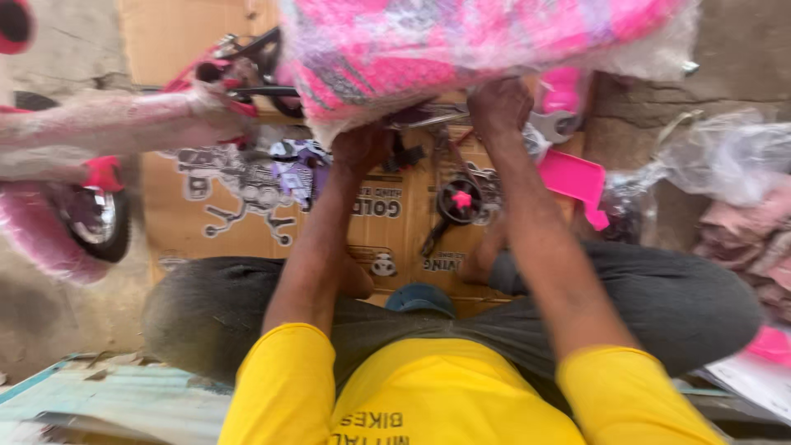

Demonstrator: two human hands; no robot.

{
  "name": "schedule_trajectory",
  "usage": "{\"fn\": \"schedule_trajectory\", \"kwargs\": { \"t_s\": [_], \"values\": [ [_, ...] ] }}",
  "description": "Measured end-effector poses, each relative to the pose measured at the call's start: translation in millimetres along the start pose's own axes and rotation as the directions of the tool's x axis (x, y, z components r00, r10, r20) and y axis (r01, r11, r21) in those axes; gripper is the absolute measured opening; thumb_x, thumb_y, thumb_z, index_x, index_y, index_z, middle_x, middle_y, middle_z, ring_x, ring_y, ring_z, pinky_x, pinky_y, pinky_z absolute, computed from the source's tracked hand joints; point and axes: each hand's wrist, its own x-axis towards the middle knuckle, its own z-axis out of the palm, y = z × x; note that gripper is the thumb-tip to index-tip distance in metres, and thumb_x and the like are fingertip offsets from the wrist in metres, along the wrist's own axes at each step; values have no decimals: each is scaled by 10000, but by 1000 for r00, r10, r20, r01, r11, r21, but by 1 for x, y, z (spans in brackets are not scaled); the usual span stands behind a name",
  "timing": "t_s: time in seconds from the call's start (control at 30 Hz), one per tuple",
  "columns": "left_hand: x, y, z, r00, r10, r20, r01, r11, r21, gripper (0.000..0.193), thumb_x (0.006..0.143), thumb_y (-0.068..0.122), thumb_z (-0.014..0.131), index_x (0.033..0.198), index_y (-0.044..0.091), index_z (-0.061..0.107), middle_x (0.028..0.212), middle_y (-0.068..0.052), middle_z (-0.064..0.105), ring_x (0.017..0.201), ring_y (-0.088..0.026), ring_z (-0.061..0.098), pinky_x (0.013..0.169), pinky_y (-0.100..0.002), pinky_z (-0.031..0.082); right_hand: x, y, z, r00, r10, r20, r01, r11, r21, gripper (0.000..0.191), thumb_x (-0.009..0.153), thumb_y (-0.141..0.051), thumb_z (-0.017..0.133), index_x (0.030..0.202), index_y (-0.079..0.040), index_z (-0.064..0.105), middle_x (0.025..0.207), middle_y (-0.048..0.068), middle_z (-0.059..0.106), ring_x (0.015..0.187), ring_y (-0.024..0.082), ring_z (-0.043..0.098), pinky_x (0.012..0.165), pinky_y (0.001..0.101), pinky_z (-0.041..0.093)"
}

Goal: The person assembles a pink children's bicycle by attaching a white plastic basket to the handlebars. They unwrap the basket, fit a pink insert, and secure it to the bike frame using their hands.

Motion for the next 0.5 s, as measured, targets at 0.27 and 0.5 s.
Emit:
{"fn": "schedule_trajectory", "kwargs": {
  "t_s": [0.27,0.5],
  "values": [
    [-25,12,-6,1000,-19,2,19,999,-43,446,784,300,694,1197,130,698,1113,-144,714,985,-359,674,823,-479,547,-10,14,-35,704,-317,635,473,877,-88,533,951,-576,667,1198,-106,724,1080,181,738,997,359,695,866,547,567],
    [-12,3,4,989,-42,143,48,998,-40,382,837,271,691,1202,156,708,1074,-113,724,887,-314,699,714,-454,582,19,8,-4,621,-412,667,549,836,4,341,963,-247,647,1296,-232,721,1041,90,761,873,279,752,795,463,676]
  ]
}}
